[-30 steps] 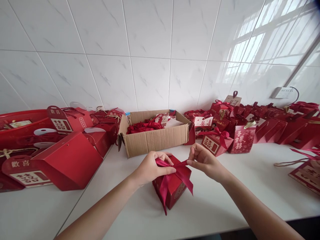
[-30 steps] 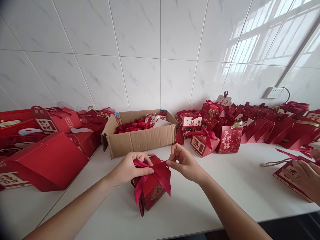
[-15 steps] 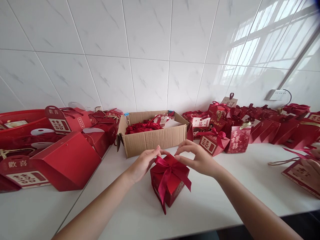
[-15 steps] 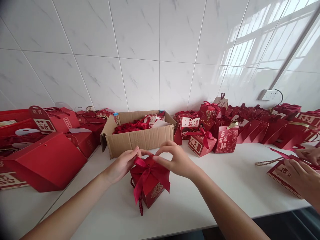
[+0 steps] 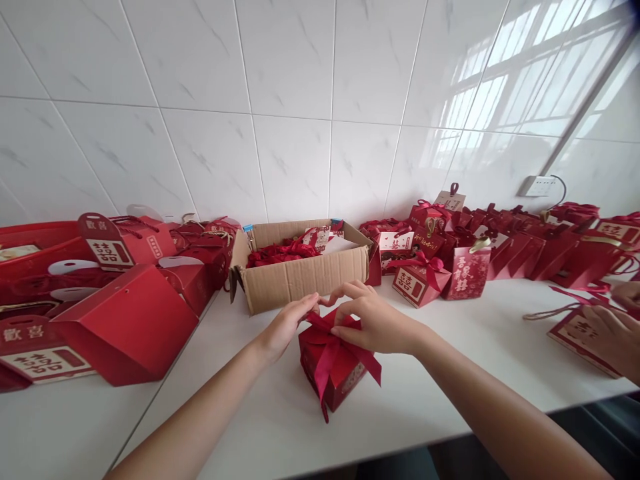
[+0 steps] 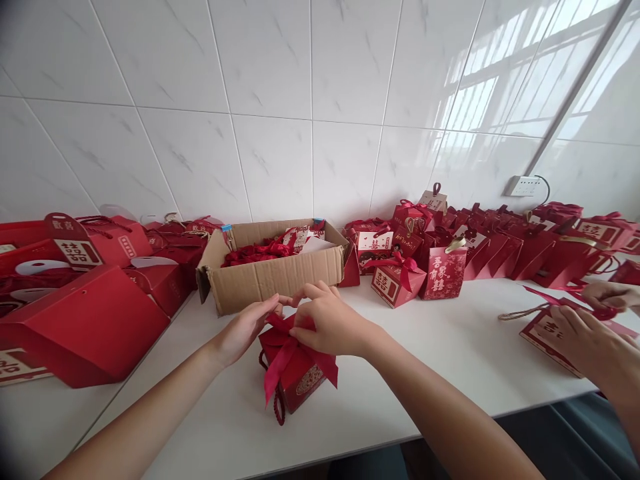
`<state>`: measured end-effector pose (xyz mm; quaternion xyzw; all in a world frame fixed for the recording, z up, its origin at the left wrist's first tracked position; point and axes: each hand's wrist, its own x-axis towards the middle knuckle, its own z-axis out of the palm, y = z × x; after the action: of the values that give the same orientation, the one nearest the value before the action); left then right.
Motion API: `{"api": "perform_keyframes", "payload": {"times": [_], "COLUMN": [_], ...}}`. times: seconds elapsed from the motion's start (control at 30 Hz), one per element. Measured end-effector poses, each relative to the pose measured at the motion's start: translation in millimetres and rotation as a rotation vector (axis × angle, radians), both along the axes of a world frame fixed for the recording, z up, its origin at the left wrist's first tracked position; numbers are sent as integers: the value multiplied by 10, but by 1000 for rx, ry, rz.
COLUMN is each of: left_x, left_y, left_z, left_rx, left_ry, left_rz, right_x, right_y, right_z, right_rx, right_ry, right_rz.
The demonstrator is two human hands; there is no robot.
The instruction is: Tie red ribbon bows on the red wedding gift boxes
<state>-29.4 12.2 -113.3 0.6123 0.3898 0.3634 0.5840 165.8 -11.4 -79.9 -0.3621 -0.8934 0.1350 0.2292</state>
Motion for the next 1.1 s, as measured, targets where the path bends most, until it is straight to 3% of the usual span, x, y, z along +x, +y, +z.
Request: {"api": "perform_keyframes", "payload": {"times": [0.17,0.43,0.6,0.73,0.87,1.03,1.1], "left_x": [-33,1,151,281,363,359,356], "left_y": [-7,6,-73,-139,-157,-125,-120], "left_z": [-24,-54,-212,-442,-637,-706,-698], "left_rx": [-97,-252,-340,-381,-374,-356,-351], "left_ry": [-118,-269,-436,-475,-523,-448,-425], "left_rz": [-59,-91,-80,-164,-256,-268,-273], "right_x": [56,-70,49,236,608,1540,1848], "right_y": [-167,-598,-748,-869,-934,-874,-792], "right_z": [-128,-682,-868,-936,-1011,-1212,-1247], "right_rx": [-65,-250,-92,-20,7,108,157], "right_ry": [154,356,520,532,550,640,637], "right_rz": [-98,-352,-456,-486,-584,-1061,-1167]}}
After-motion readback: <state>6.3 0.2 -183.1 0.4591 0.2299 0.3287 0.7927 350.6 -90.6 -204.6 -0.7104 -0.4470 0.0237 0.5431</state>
